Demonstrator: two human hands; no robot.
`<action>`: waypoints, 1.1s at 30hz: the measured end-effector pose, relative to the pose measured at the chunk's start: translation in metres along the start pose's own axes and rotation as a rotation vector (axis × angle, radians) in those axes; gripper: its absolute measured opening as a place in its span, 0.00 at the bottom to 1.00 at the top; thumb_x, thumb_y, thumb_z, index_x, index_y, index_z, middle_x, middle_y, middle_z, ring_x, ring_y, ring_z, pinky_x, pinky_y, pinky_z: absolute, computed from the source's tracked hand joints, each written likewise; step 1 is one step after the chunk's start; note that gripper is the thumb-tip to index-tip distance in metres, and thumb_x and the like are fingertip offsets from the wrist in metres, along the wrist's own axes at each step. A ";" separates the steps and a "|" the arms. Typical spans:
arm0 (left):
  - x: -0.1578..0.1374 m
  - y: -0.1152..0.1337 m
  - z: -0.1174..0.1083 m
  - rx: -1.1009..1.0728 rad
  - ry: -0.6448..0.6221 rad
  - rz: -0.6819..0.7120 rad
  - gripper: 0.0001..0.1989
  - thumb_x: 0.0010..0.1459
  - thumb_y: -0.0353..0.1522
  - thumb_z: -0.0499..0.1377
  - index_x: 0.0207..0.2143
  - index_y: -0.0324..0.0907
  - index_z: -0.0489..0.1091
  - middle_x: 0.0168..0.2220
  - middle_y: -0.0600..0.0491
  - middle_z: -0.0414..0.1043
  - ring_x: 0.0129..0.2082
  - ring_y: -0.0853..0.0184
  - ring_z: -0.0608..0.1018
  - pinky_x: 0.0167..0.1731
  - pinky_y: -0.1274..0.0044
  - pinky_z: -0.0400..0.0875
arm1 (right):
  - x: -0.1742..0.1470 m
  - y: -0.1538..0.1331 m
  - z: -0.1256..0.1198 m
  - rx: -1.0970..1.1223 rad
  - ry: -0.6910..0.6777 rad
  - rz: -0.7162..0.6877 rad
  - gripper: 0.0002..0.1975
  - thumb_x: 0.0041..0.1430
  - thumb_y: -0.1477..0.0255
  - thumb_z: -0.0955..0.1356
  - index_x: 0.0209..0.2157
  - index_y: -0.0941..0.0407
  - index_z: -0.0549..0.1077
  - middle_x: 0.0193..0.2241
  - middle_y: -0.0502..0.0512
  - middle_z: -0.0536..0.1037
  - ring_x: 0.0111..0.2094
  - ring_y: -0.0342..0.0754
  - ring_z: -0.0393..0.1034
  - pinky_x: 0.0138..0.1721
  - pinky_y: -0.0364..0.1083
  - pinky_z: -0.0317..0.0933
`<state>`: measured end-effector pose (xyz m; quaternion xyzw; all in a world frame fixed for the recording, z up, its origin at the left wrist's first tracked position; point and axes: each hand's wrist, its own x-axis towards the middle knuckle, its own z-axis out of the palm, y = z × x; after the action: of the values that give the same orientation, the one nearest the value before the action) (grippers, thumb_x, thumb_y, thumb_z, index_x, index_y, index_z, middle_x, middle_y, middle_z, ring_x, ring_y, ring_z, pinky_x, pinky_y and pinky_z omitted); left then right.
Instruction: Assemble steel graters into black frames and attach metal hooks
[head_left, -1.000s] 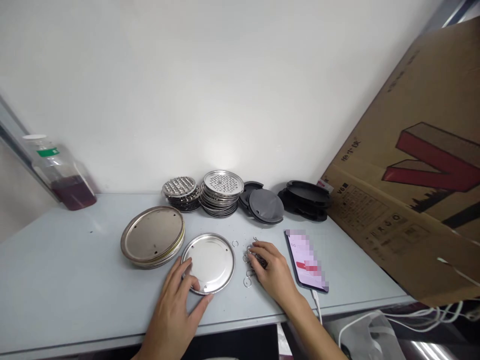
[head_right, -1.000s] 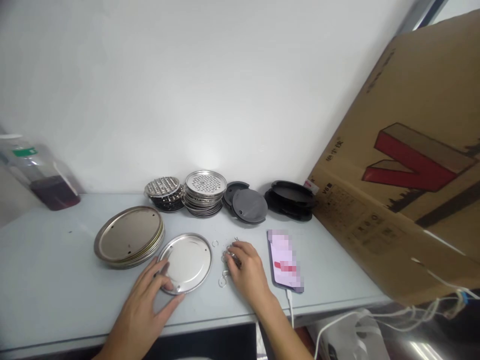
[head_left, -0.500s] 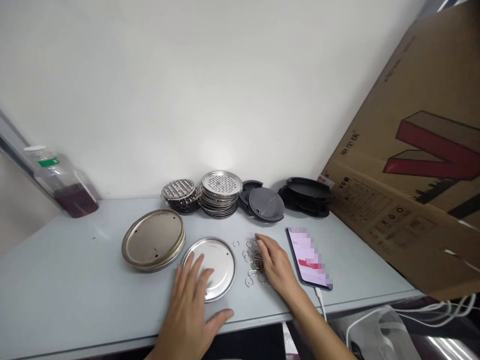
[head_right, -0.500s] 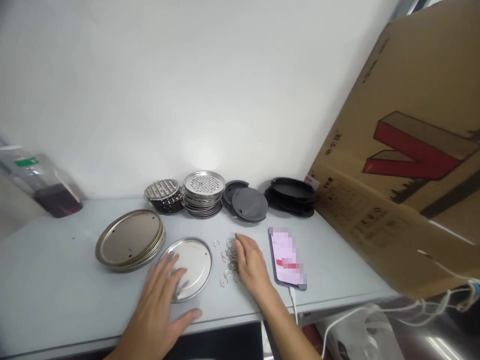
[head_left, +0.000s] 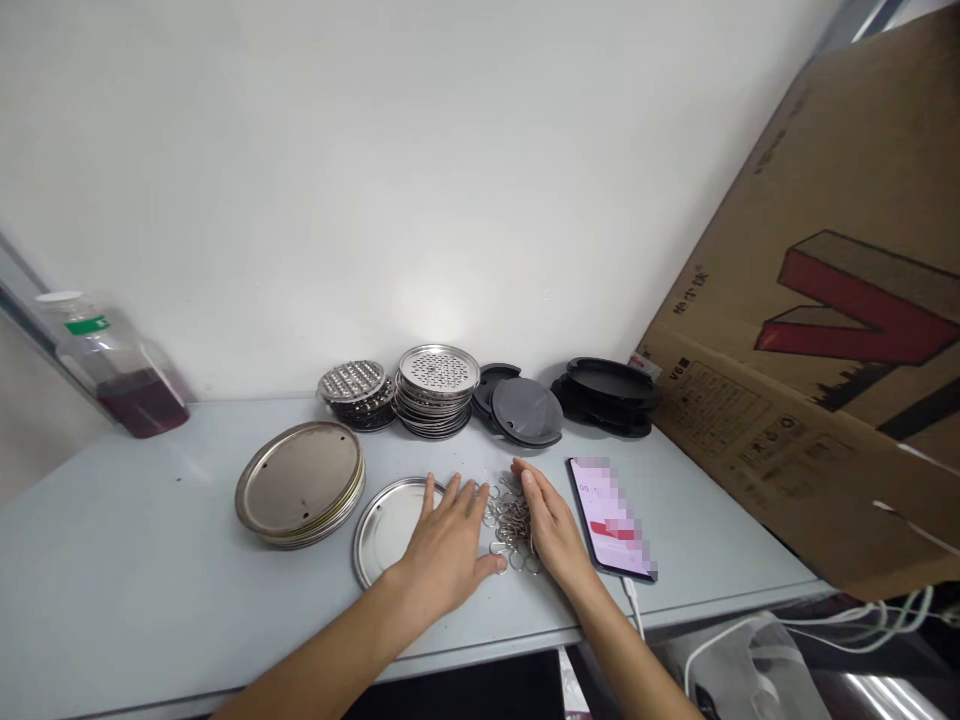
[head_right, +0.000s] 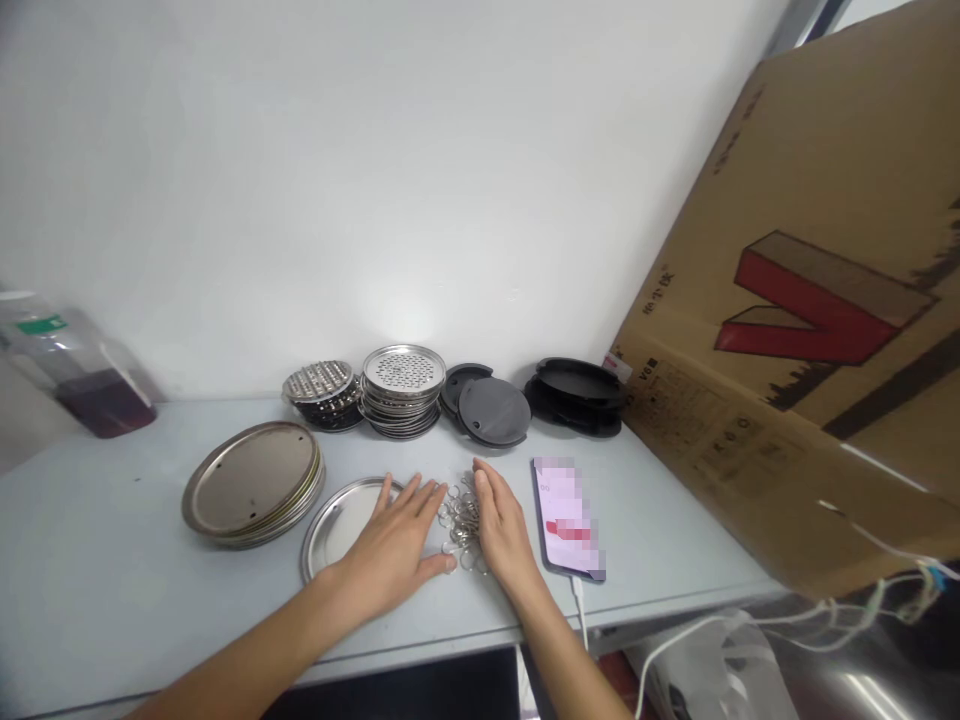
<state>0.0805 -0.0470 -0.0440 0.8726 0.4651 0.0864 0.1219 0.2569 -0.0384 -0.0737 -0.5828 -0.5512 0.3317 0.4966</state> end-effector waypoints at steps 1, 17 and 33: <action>0.003 0.003 0.003 -0.017 0.021 0.014 0.38 0.58 0.46 0.60 0.65 0.37 0.55 0.65 0.38 0.57 0.67 0.46 0.54 0.64 0.48 0.39 | 0.000 0.000 0.001 0.006 -0.003 -0.001 0.28 0.65 0.52 0.59 0.56 0.56 0.70 0.58 0.60 0.71 0.60 0.55 0.62 0.64 0.57 0.51; -0.019 -0.076 -0.020 -0.025 0.200 -0.058 0.27 0.66 0.43 0.50 0.62 0.40 0.60 0.65 0.40 0.57 0.67 0.54 0.56 0.64 0.57 0.51 | -0.008 -0.002 0.003 -0.414 0.113 -0.411 0.20 0.67 0.63 0.60 0.55 0.57 0.69 0.52 0.64 0.71 0.56 0.57 0.63 0.59 0.60 0.57; -0.014 -0.096 -0.024 -0.046 0.236 -0.183 0.27 0.66 0.46 0.48 0.61 0.40 0.62 0.63 0.37 0.60 0.65 0.48 0.59 0.60 0.52 0.53 | 0.048 -0.084 0.053 -0.547 -0.384 -0.415 0.15 0.64 0.67 0.63 0.29 0.56 0.79 0.29 0.57 0.81 0.30 0.48 0.74 0.35 0.44 0.62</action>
<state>-0.0095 -0.0043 -0.0500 0.8072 0.5517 0.1875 0.0939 0.1895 0.0111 -0.0020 -0.4972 -0.8081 0.1684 0.2674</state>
